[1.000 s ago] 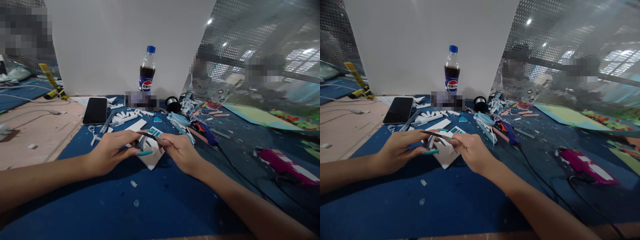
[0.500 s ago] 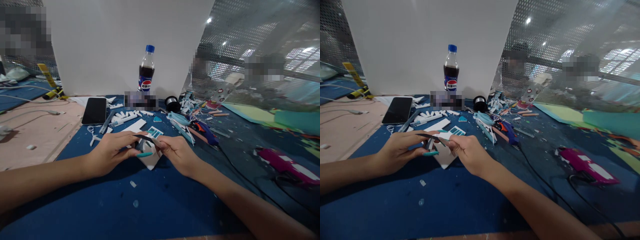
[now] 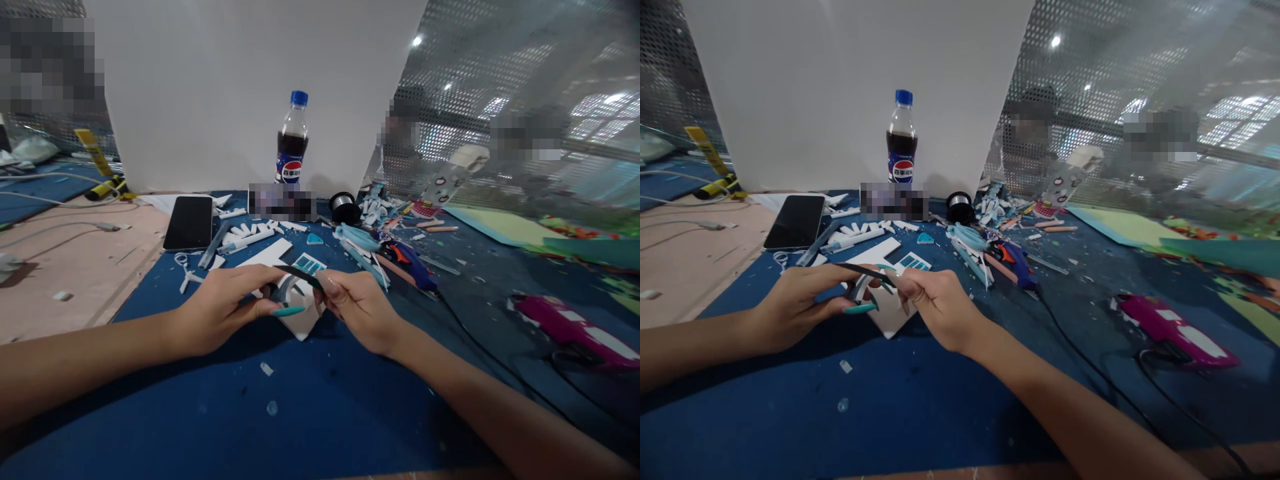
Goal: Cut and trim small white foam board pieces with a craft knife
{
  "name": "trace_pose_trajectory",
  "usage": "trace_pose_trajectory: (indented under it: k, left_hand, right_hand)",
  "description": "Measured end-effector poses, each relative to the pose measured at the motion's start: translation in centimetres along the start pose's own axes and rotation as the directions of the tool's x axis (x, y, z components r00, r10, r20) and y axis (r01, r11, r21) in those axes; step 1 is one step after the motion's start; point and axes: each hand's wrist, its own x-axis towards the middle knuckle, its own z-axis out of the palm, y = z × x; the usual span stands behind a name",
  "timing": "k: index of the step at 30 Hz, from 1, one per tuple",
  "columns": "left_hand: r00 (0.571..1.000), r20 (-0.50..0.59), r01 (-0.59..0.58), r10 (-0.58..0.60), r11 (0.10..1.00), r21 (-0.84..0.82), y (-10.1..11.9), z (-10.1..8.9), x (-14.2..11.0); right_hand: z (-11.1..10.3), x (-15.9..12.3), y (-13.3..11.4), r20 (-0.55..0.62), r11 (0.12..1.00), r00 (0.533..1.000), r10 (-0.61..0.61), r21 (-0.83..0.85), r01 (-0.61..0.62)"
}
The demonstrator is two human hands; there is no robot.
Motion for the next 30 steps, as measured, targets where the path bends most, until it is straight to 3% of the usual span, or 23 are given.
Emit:
trace_pose_trajectory:
  k: [3, 23, 30]
  left_hand:
    - [1.000, 0.013, -0.002, 0.003, 0.999, -0.032, 0.19, -0.14, 0.14]
    - [0.999, -0.009, -0.049, 0.049, 0.998, -0.036, 0.17, -0.15, 0.20]
    - [0.978, -0.195, -0.052, 0.074, 0.992, 0.114, -0.08, 0.39, 0.03]
  right_hand:
    - [0.00, 0.00, 0.29, -0.043, 1.000, 0.999, -0.006, -0.003, 0.006]
    - [-0.16, 0.06, 0.25, -0.059, 0.999, 0.998, -0.022, -0.047, 0.019]
    - [-0.11, 0.01, 0.31, -0.060, 0.999, 0.998, 0.013, -0.037, -0.015]
